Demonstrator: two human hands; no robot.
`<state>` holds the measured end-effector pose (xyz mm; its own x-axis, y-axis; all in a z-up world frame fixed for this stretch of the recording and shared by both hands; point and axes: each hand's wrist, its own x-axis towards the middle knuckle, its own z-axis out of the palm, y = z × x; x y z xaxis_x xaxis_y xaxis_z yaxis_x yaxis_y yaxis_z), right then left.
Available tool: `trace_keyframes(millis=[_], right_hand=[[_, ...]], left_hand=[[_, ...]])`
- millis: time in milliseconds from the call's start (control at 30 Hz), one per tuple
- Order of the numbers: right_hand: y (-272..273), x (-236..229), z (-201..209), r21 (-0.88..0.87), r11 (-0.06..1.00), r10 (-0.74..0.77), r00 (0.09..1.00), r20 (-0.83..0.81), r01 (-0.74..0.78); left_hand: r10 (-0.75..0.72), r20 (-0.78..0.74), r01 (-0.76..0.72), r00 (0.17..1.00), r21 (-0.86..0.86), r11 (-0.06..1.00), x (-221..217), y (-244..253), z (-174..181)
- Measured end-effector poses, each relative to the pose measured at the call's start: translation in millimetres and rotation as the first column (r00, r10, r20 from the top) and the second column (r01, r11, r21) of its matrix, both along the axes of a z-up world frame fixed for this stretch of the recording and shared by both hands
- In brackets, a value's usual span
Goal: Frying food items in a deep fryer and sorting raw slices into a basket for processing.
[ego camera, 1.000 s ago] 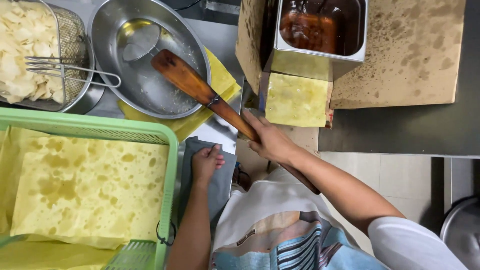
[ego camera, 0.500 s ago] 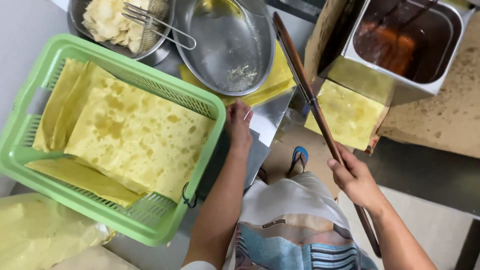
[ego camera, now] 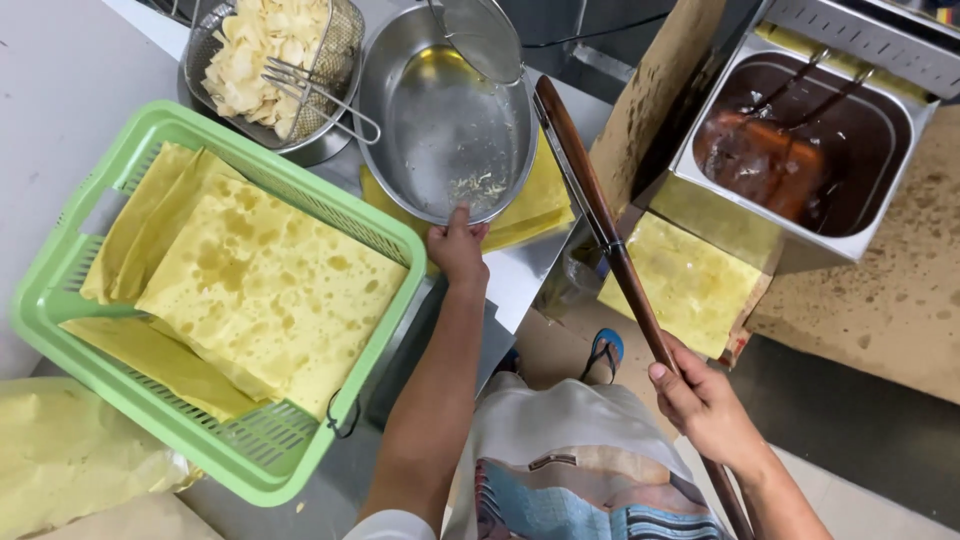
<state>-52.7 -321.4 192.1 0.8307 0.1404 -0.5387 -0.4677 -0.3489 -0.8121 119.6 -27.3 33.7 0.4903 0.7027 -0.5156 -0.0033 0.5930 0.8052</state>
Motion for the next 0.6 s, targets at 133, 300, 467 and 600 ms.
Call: trace_keyframes(millis=[133,300,467,600], right_hand=[[-23,22,8,0.0,1.0,0.031,0.999,-0.013,-0.031],[-44,58,24,-0.057,0.991,0.122,0.992,0.042,-0.119],[-64,87,39,-0.045,0.985,0.168,0.986,0.024,-0.167],[-84,100,45,0.048,0.989,0.14,0.988,0.061,-0.143]], left_hand=[[0.079,-0.001,-0.078,0.997,0.031,0.996,12,-8,50],[0.121,-0.018,-0.12,0.993,0.029,0.992,20,2,92],[0.096,0.026,-0.096,0.995,-0.009,0.995,10,0,111],[0.069,0.046,-0.072,0.997,0.064,0.995,5,-8,137]])
